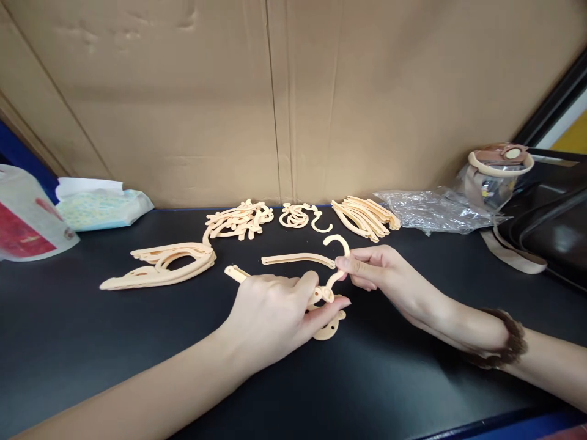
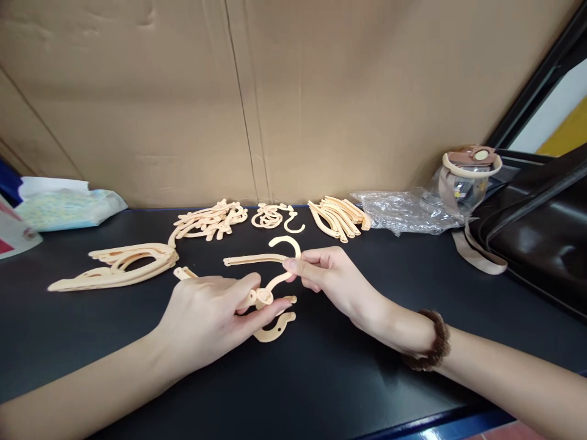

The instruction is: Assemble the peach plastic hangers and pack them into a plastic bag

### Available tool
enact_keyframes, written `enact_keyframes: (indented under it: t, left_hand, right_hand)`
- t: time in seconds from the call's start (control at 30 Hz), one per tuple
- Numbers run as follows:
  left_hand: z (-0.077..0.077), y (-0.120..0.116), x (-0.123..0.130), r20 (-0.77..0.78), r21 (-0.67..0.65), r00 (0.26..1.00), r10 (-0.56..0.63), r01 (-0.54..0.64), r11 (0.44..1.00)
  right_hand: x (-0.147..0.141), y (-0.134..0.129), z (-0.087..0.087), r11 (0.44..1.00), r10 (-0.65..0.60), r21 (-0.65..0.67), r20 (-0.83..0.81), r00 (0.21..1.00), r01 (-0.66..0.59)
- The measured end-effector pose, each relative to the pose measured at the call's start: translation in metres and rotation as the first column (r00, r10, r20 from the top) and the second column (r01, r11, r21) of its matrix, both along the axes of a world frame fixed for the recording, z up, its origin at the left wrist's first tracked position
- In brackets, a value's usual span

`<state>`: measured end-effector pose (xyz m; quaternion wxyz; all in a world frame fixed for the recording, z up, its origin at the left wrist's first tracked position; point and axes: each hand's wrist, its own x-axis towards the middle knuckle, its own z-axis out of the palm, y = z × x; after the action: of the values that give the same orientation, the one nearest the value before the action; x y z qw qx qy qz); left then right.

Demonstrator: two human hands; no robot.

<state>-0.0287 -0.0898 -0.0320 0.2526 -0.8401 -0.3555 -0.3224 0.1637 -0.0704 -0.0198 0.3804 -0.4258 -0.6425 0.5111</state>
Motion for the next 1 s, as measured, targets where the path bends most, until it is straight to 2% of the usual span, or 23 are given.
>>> enact_keyframes:
  t: [0.13,0.37,0.6,0.8,1.0]
  left_hand:
    - [0.004,0.001,0.002,-0.05,0.058,0.999,0.023,-0.02,0.998]
    - [0.004,0.003,0.0,-0.126,0.056,0.99,0.058,-0.051,0.997]
    - [0.003,0.006,-0.001,-0.176,0.053,0.983,0.054,-0.045,0.998]
    - [0.006,0.011,-0.005,-0.217,0.014,0.973,0.081,-0.08,0.997]
    - [0.012,0.013,-0.007,-0.239,-0.049,0.964,0.12,-0.135,0.99]
  right_hand:
    - [-0.001,0.0,-0.001,1.0,-0.017,0.022,-0.006,1.0,0.018]
    - [-0.002,-0.001,-0.001,0.999,-0.035,0.018,0.025,0.999,0.035]
    - [-0.003,-0.004,-0.004,0.994,-0.045,0.103,0.071,0.996,0.037]
    - [-0.003,-0.008,-0.004,0.993,-0.057,0.109,0.092,0.994,0.047]
    - [-0.003,-0.011,0.0,0.979,-0.04,0.202,0.142,0.989,0.01]
